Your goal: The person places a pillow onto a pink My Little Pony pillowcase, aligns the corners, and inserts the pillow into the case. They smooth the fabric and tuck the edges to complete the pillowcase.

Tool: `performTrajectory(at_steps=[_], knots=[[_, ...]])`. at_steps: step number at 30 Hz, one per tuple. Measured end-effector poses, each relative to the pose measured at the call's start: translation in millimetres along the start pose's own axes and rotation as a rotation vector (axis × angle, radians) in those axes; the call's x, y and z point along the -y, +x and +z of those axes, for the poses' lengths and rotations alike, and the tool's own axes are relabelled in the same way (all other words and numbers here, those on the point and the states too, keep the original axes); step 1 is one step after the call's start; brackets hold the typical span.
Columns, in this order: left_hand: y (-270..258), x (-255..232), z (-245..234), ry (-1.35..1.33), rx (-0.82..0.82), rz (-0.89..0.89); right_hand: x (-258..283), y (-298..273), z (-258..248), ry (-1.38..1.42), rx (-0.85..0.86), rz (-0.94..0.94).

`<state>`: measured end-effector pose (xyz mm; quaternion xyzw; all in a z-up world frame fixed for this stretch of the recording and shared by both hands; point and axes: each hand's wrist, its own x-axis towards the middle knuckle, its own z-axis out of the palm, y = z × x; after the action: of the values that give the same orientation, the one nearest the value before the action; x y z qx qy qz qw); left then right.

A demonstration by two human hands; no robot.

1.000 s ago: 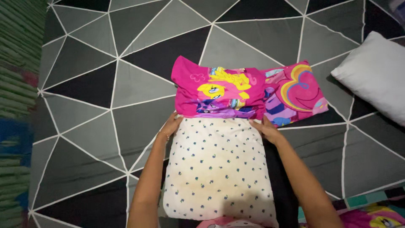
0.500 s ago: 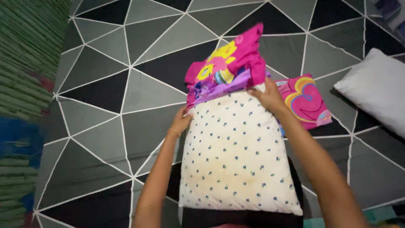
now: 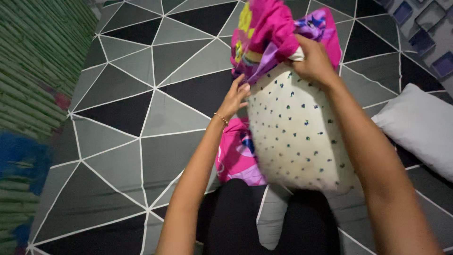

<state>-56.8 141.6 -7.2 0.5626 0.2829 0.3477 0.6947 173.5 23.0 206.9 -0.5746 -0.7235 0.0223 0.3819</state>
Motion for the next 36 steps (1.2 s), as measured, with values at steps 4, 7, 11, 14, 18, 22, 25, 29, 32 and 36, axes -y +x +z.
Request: performTrajectory(at_steps=[4, 7, 11, 14, 18, 22, 25, 29, 32, 36], knots=[[16, -16, 17, -0.265, -0.026, -0.097, 17, 10, 2, -0.324, -0.067, -0.019], [27, -24, 24, -0.477, 0.183, -0.014, 31, 14, 7, -0.473, -0.025, -0.006], [39, -33, 41, -0.555, 0.118, 0.012, 44, 27, 5, -0.527, -0.037, -0.193], [49, -45, 53, -0.594, 0.09, 0.077, 48, 41, 2, -0.555, -0.095, -0.347], [53, -54, 63, -0.725, 0.039, 0.102, 45, 53, 9, -0.682, -0.04, -0.436], [43, -31, 63, -0.97, 0.084, 0.088, 32, 28, 35, -0.742, -0.065, -0.567], [28, 10, 55, -1.057, 0.257, 0.119, 17, -10, 73, -0.739, -0.081, -0.604], [-8, 72, 48, -1.054, 0.048, -0.053, 3, -69, 121, -0.567, -0.06, -0.478], [-50, 108, 30, -1.052, -0.05, -0.157, 13, -106, 162, -0.463, 0.005, -0.299], [-117, 138, -6, -1.052, -0.103, -0.21, 39, -143, 208, -0.333, 0.103, -0.115]])
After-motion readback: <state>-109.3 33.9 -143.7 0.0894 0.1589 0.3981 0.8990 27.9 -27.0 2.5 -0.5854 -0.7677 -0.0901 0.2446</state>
